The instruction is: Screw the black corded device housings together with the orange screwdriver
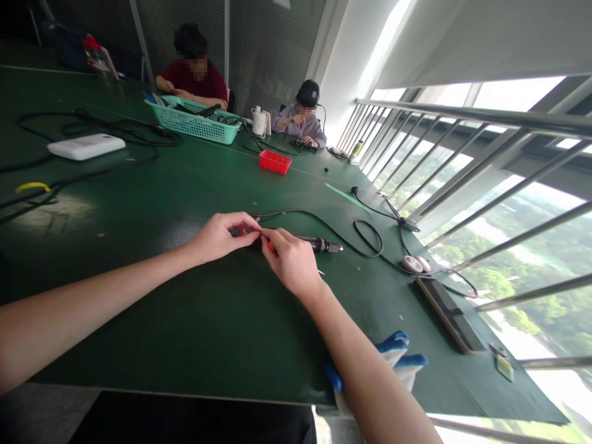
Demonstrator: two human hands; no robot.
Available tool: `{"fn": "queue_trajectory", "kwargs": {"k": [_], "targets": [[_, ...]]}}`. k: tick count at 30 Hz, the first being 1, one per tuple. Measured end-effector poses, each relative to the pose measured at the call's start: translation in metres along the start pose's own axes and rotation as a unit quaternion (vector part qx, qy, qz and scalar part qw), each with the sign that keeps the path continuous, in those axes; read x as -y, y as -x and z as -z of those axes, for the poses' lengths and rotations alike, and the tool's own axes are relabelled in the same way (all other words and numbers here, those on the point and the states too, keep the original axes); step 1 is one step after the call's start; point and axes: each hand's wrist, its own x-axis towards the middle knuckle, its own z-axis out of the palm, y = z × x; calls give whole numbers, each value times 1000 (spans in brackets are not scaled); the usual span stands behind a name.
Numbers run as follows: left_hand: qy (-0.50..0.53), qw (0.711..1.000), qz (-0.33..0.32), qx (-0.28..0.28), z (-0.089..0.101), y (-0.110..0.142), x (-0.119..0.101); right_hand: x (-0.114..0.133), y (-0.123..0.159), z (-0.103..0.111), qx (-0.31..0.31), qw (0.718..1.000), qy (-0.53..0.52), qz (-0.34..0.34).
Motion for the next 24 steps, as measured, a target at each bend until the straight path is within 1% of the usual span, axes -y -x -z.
{"fn": "queue_trajectory", "kwargs": {"k": [2,3,5,7,10,12,14,18,21,24], "targets": [[-16,1000,1,-17,3,-2,5,0,0,1,12,999,30,11],[-26,999,0,-22,5,-3,8,-1,-1,2,3,999,44,11],[-42,999,-8,-19,11,-5,16,-3,-2,5,-45,997,69,10],[-57,998,-13,10,16,-6,23,-5,-3,9,-113,990,80,13],[-73,996,-6,54,21,-7,31,-9,-4,14,-202,977,61,29],[-83,994,-12,65,22,-7,34,-10,-2,15,-239,970,29,34],[-85,994,-21,59,21,-7,34,-10,0,13,-244,969,-16,24],[-64,996,-20,54,20,-8,34,-8,4,5,-216,971,-101,-2],[-64,995,-24,69,21,-8,35,-5,5,0,-198,971,-130,13],[-64,994,-27,82,22,-8,34,-3,5,0,-181,974,-138,25]]}}
